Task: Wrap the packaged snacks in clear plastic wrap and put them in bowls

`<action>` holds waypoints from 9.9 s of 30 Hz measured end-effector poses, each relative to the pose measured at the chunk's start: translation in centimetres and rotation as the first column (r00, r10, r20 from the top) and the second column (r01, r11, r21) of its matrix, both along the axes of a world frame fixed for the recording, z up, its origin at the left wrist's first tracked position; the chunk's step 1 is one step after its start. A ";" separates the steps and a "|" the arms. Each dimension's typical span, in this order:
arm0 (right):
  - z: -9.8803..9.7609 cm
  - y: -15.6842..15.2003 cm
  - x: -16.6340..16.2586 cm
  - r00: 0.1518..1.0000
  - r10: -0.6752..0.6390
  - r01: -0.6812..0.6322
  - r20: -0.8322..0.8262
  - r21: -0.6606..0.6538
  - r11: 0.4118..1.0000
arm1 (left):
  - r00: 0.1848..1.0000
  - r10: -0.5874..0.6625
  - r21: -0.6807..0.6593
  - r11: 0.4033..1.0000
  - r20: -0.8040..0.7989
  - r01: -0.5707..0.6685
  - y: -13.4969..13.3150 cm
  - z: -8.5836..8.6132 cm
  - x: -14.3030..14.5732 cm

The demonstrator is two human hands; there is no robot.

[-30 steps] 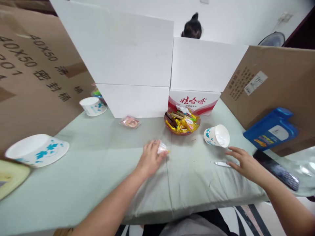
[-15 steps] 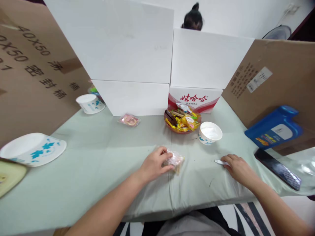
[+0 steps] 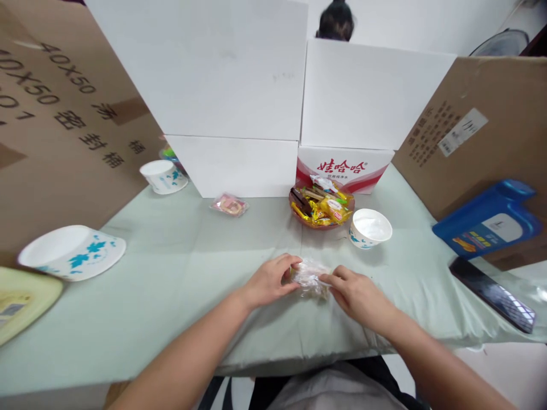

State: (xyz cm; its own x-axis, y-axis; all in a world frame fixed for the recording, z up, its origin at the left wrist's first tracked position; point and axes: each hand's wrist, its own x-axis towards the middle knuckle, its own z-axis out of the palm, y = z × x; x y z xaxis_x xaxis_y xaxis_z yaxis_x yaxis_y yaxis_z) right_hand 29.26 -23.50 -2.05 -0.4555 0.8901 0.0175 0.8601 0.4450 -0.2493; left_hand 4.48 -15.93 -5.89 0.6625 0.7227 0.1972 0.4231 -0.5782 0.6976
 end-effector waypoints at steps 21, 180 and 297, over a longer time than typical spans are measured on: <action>-3.3 1.3 -1.0 0.913 0.018 0.048 -0.408 0.151 0.987 | 0.985 -0.023 -0.024 0.999 0.169 0.028 -0.4 -0.8 1.2; -3.7 -3.3 7.2 0.704 -0.455 0.442 -0.546 -0.165 0.882 | 0.855 0.509 -0.178 0.836 -0.101 -0.519 -5.3 2.1 -2.5; -4.9 -0.1 2.5 0.986 0.164 -0.168 0.038 0.294 0.941 | 0.827 0.372 0.490 0.861 -0.421 -0.138 -6.8 -0.4 -0.4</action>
